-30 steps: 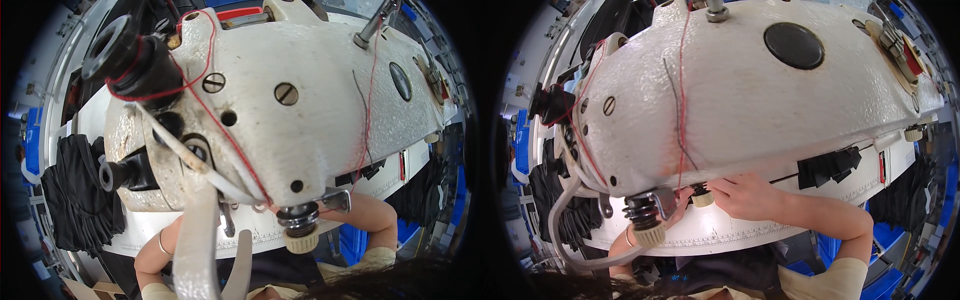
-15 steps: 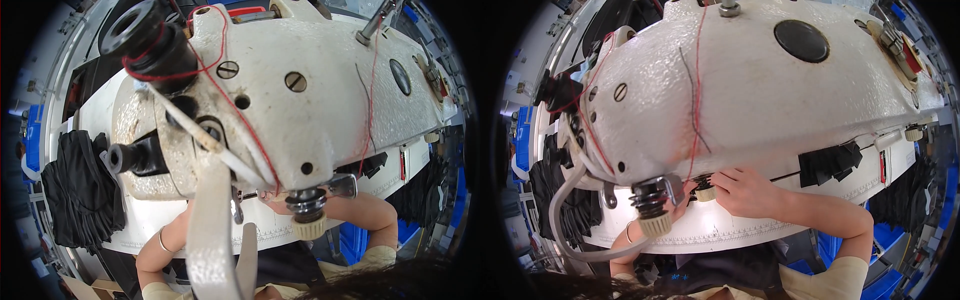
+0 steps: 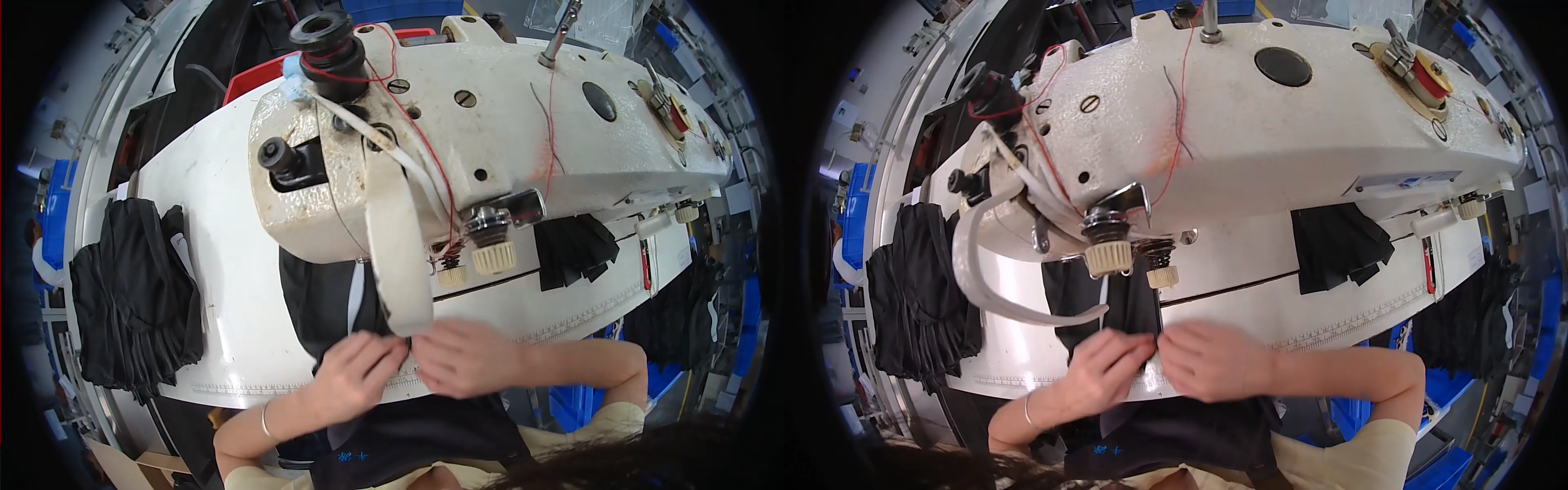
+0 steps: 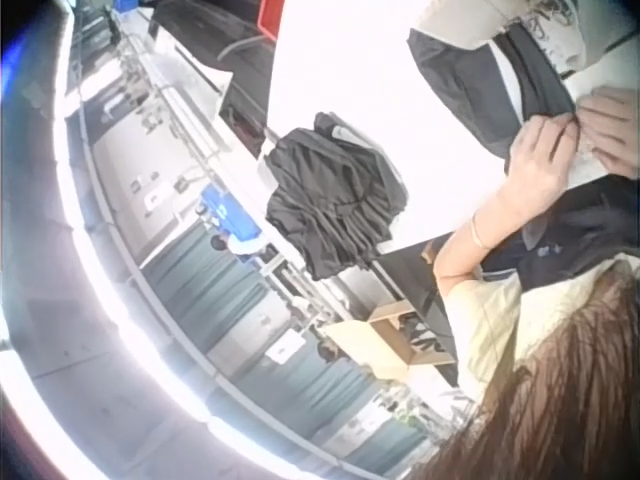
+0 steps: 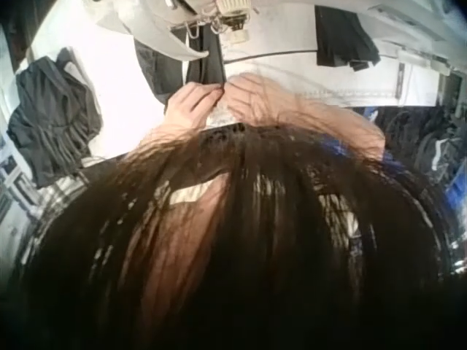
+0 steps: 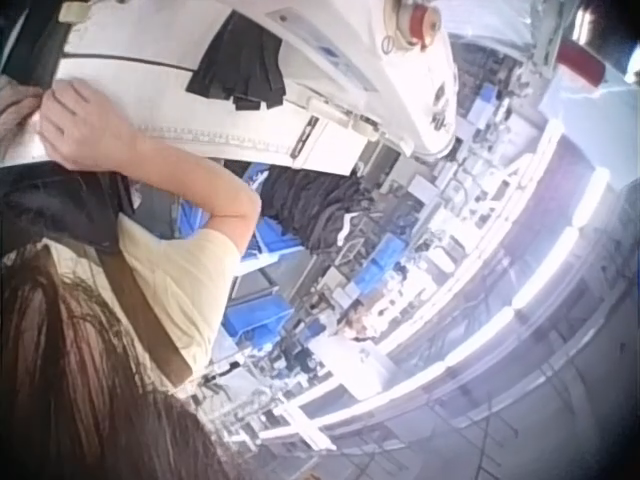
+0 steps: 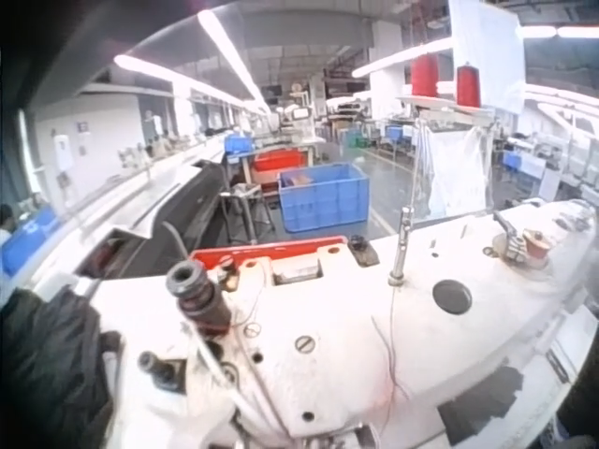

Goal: Sewing pieces of black material together and attaching labels using an industrial sewing machine.

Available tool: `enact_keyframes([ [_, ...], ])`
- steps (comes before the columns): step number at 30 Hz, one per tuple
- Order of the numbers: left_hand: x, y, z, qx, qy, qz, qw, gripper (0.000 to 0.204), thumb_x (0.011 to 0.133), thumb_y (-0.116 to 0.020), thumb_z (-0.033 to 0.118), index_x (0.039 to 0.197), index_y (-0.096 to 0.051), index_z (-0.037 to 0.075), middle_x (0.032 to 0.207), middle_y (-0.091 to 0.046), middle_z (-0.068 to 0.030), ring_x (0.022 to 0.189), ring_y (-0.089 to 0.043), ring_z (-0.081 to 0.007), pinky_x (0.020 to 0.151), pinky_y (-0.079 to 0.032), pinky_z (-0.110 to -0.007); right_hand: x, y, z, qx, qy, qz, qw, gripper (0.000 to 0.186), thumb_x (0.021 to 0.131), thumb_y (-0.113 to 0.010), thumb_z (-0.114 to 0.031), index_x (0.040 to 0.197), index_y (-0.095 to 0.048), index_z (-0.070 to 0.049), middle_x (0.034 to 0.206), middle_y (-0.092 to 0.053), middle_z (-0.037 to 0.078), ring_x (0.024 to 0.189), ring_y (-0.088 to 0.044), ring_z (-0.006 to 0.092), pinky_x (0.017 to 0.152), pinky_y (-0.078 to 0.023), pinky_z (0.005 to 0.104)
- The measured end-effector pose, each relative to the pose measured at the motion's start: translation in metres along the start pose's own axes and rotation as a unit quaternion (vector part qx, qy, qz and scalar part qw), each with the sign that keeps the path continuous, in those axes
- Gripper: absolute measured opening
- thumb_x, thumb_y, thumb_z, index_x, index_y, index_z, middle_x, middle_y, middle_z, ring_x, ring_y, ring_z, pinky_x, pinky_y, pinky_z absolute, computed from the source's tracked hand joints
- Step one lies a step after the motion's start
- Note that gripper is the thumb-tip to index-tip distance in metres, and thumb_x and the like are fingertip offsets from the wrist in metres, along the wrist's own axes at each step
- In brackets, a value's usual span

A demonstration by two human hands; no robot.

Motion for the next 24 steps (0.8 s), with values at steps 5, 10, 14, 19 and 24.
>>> enact_keyframes([
  [5, -0.020, 0.003, 0.027, -0.081, 0.021, 0.019, 0.996, 0.036, 0.062, -0.063, -0.007, 0.097, -0.062, -0.007, 0.099, -0.061, -0.0155, 0.074, -0.059, -0.0254, 0.063, -0.051, -0.031, -0.011, 0.000, -0.029, -0.040, 0.043, -0.016, 0.998, 0.022, 0.072, -0.060, -0.012, 0.090, -0.060, 0.001, 0.095, -0.058, 0.011, 0.093, -0.056, 0.0243, 0.082, -0.047, 0.0336],
  [10, -0.019, 0.014, 0.025, -0.138, 0.069, 0.038, 0.987, 0.038, 0.062, -0.060, -0.013, 0.099, -0.061, -0.004, 0.100, -0.062, -0.0151, 0.075, -0.059, -0.0272, 0.066, -0.051, -0.033, -0.008, 0.004, -0.034, -0.158, 0.076, 0.063, 0.982, 0.022, 0.071, -0.061, -0.013, 0.090, -0.060, -0.001, 0.100, -0.058, 0.009, 0.094, -0.056, 0.0224, 0.077, -0.048, 0.0334],
  [14, -0.016, 0.023, 0.022, -0.187, 0.123, 0.032, 0.974, 0.039, 0.063, -0.057, -0.014, 0.101, -0.061, -0.002, 0.101, -0.062, -0.0146, 0.080, -0.060, -0.0281, 0.069, -0.051, -0.033, -0.003, 0.006, -0.034, -0.167, 0.070, 0.082, 0.980, 0.020, 0.072, -0.061, -0.013, 0.088, -0.061, -0.001, 0.098, -0.059, 0.009, 0.092, -0.057, 0.0224, 0.077, -0.048, 0.0328],
  [19, -0.010, 0.035, 0.021, -0.215, 0.183, 0.039, 0.959, 0.032, 0.070, -0.054, -0.014, 0.099, -0.062, -0.003, 0.103, -0.065, -0.0160, 0.087, -0.063, -0.0266, 0.077, -0.051, -0.032, 0.000, 0.018, -0.036, -0.151, 0.099, 0.129, 0.975, 0.020, 0.071, -0.062, -0.011, 0.087, -0.062, 0.000, 0.093, -0.061, 0.009, 0.088, -0.059, 0.0218, 0.073, -0.049, 0.0316],
  [24, -0.012, 0.073, -0.081, -0.271, 0.356, 0.236, 0.863, 0.006, 0.088, -0.059, 0.007, 0.087, -0.063, 0.003, 0.080, -0.063, -0.0005, 0.070, -0.053, -0.0053, 0.064, -0.043, -0.020, -0.016, 0.006, -0.028, -0.079, 0.076, 0.098, 0.989, 0.020, 0.069, -0.064, -0.006, 0.087, -0.064, 0.002, 0.092, -0.063, 0.010, 0.087, -0.061, 0.0211, 0.071, -0.051, 0.0300],
])
Point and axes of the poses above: each hand's wrist, its own x-axis towards the middle knuckle, its own y-axis out of the back of the hand, z = x × y, the point moved 5 cm from there along x, towards the middle knuckle
